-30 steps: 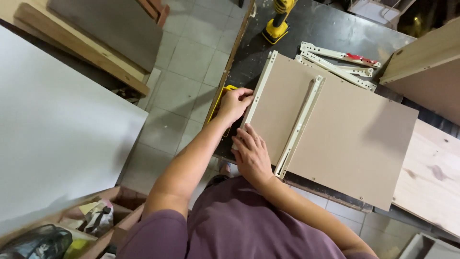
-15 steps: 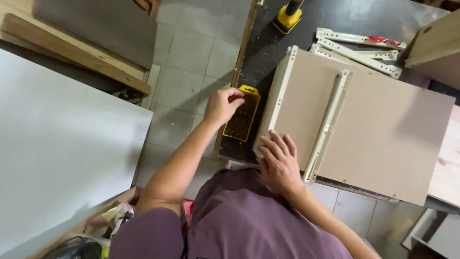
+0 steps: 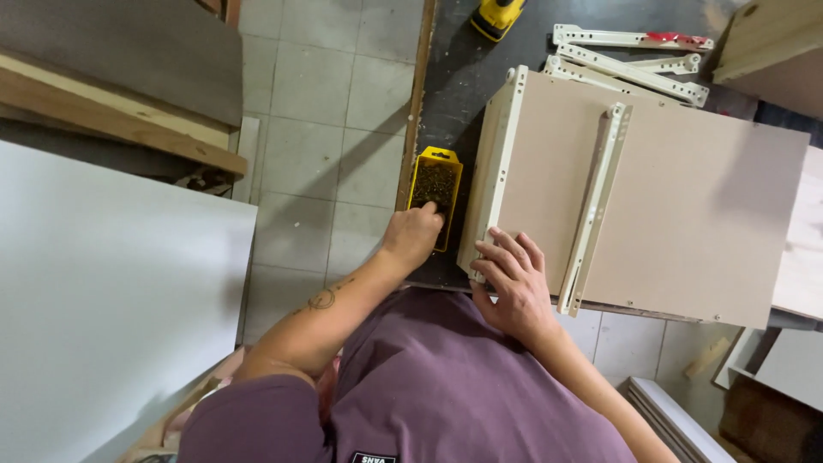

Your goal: Installing metal drawer slides onto a wooden panel using a power drill and screws.

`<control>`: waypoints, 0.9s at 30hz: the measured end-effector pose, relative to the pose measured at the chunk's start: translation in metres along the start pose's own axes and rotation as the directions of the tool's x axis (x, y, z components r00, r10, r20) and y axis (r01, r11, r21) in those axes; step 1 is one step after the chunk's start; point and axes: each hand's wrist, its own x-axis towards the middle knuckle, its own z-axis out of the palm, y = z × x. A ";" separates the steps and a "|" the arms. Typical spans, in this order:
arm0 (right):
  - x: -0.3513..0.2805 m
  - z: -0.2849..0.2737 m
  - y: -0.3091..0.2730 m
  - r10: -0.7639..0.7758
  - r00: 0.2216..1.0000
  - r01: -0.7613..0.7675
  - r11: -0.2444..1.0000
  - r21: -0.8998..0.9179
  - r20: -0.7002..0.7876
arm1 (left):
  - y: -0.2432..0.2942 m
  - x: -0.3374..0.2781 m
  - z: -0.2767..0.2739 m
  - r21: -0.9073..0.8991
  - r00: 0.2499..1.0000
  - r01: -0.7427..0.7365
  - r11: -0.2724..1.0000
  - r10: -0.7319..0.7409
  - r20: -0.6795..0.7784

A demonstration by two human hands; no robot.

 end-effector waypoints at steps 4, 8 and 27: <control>0.002 -0.001 0.000 0.012 1.000 -0.012 1.000 0.011 -0.009 | -0.009 0.000 0.009 0.044 0.998 -0.063 0.997 0.063 -0.016; 0.003 -0.005 -0.001 0.016 1.000 -0.016 1.000 0.020 0.001 | -0.010 0.002 0.010 0.060 0.997 -0.070 0.996 0.071 -0.009; -0.001 -0.009 0.002 0.028 0.999 -0.031 0.996 0.081 0.039 | -0.012 -0.010 0.002 -0.238 0.986 0.166 0.957 -0.169 0.010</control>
